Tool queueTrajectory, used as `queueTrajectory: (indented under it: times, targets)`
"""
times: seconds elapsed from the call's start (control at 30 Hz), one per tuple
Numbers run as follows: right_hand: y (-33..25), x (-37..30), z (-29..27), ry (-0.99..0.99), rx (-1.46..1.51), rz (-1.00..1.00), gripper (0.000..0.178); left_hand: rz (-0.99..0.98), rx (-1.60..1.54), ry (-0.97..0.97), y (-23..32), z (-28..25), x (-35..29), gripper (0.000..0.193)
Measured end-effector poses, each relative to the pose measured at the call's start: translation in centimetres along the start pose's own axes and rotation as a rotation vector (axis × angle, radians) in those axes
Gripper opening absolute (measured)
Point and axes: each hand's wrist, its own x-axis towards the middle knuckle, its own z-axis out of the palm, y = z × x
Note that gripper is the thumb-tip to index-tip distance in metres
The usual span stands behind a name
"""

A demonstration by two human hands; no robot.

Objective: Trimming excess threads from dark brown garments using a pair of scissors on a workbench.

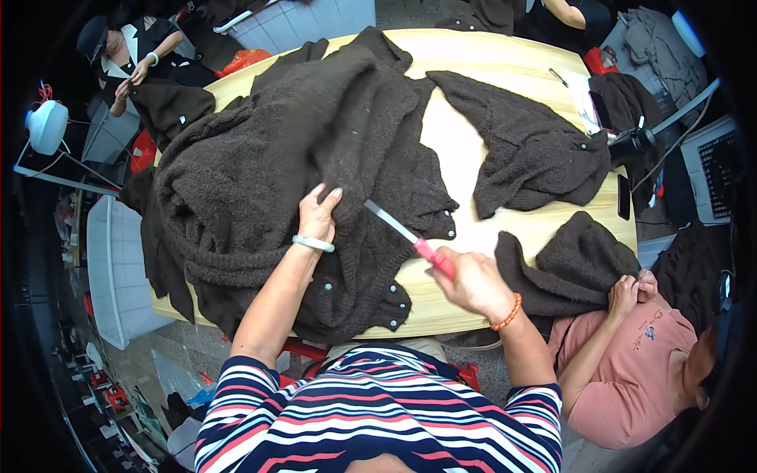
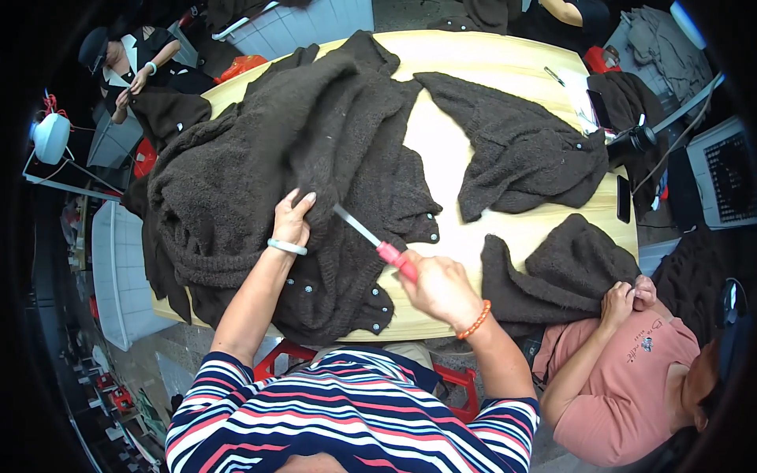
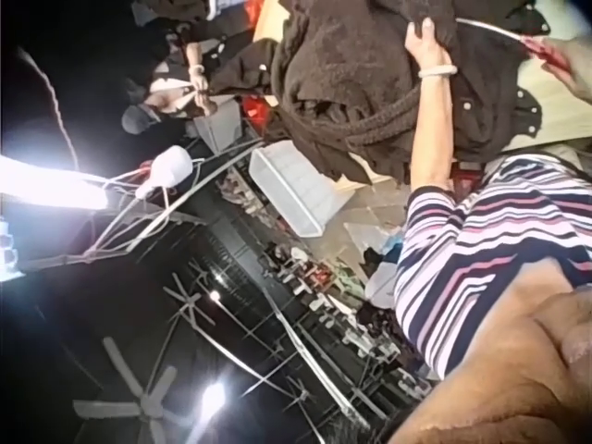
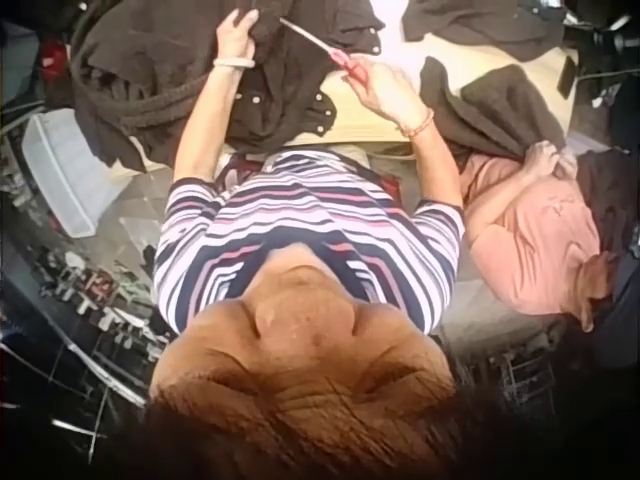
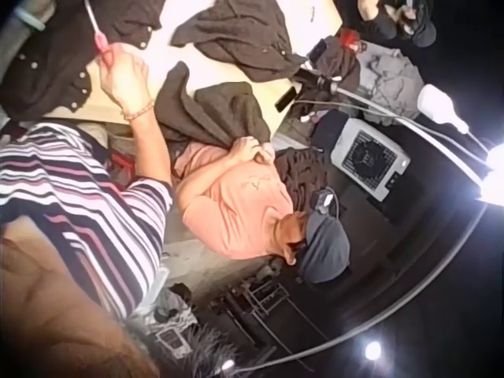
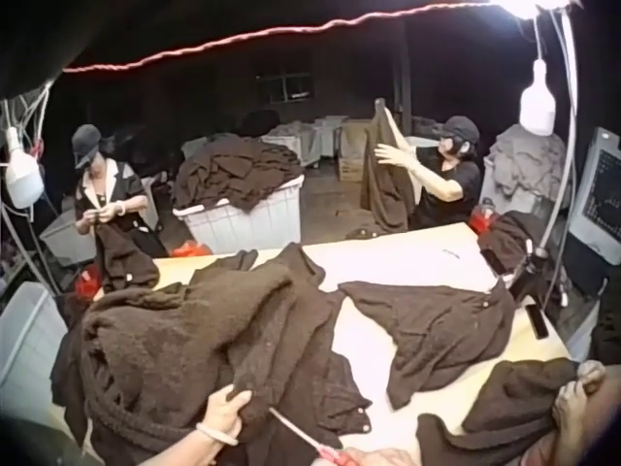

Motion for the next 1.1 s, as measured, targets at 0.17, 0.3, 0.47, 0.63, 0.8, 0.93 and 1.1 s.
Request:
queueTrajectory:
  times: [0.17, 0.3, 0.47, 0.63, 0.8, 0.93, 1.1]
  targets:
    - [-0.6, 0.5, 1.2, -0.107, -0.039, -0.168, 0.02, -0.082, -0.1, 0.018, -1.5, -2.3, -1.5, 0.033]
    - [-0.8, 2.3, 0.9, -0.056, -0.081, -0.14, 0.019, -0.091, -0.103, 0.016, -1.1, -2.7, -2.1, 0.028]
    - [-0.5, 2.9, 0.5, -0.129, -0.029, -0.161, 0.02, -0.154, -0.09, -0.094, 0.5, -4.1, -2.3, 0.036]
    - [1.0, 2.7, 0.0, -0.027, 0.02, -0.014, 0.019, -0.039, 0.671, -0.193, 4.3, 0.8, -0.1, 0.047]
    - [1.9, 3.0, -0.3, 0.023, 0.003, 0.005, 0.02, 0.532, 1.598, -0.051, 3.5, 7.2, 2.6, 0.058]
    - [2.4, 3.3, -1.1, 0.078, -0.032, 0.046, 0.02, 0.327, 1.165, -0.078, 1.3, 5.3, 5.4, 0.019]
    - [2.7, 3.0, -0.5, -0.056, -0.021, -0.049, 0.023, 0.055, 0.558, -0.051, 2.0, 2.5, 5.0, 0.01]
